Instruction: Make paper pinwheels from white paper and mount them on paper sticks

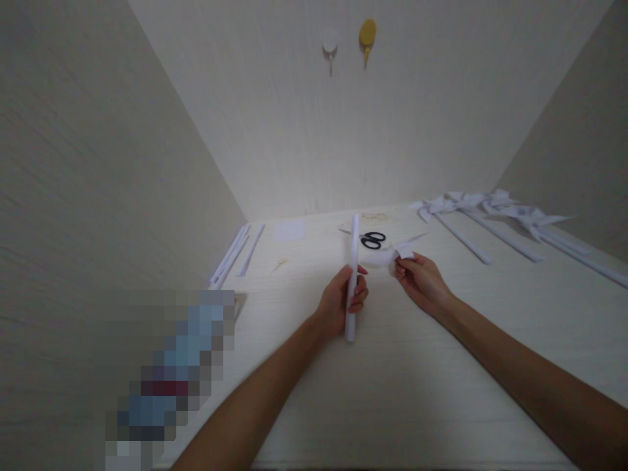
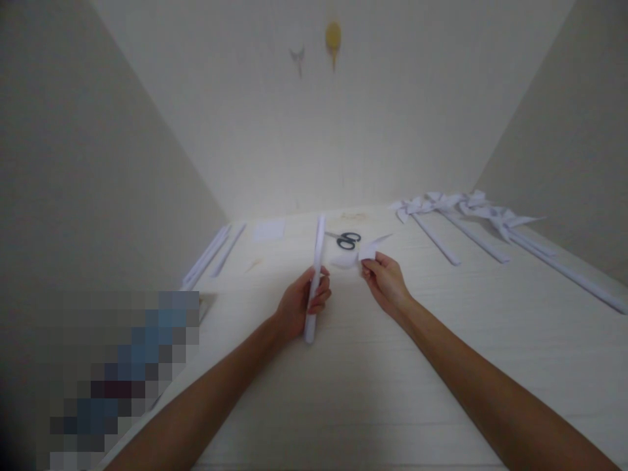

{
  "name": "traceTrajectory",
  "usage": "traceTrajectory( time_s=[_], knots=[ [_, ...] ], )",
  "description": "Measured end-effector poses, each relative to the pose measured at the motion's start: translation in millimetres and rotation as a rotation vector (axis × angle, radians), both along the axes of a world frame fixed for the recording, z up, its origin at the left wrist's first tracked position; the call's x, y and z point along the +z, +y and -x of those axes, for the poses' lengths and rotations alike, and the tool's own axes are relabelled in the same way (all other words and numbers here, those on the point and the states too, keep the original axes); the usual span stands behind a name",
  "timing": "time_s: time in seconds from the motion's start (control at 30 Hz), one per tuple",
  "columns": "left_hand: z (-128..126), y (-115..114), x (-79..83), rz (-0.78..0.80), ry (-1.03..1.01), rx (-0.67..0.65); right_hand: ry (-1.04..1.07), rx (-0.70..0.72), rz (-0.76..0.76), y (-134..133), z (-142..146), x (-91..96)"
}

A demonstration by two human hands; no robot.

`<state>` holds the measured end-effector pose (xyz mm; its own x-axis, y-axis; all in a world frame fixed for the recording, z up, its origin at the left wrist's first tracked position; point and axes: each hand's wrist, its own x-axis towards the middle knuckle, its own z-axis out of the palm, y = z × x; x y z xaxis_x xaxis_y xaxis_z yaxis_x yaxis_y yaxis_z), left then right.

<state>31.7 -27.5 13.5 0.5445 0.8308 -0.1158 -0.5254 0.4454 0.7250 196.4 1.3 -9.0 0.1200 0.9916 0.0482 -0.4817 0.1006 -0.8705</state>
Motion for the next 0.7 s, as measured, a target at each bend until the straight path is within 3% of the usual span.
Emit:
traceTrajectory(
  time_s=[0.33,0.7],
  knots=[
    [0.9,-2.1,1.6,-0.011,0.029,-0.052,0.015,-0.008,0.004,0.3,0.6,-0.4],
    [0.3,-0.9,1.2,0.007,0.018,0.002,0.001,0.004,-0.007,0.5,0.0,-1.3]
  ],
)
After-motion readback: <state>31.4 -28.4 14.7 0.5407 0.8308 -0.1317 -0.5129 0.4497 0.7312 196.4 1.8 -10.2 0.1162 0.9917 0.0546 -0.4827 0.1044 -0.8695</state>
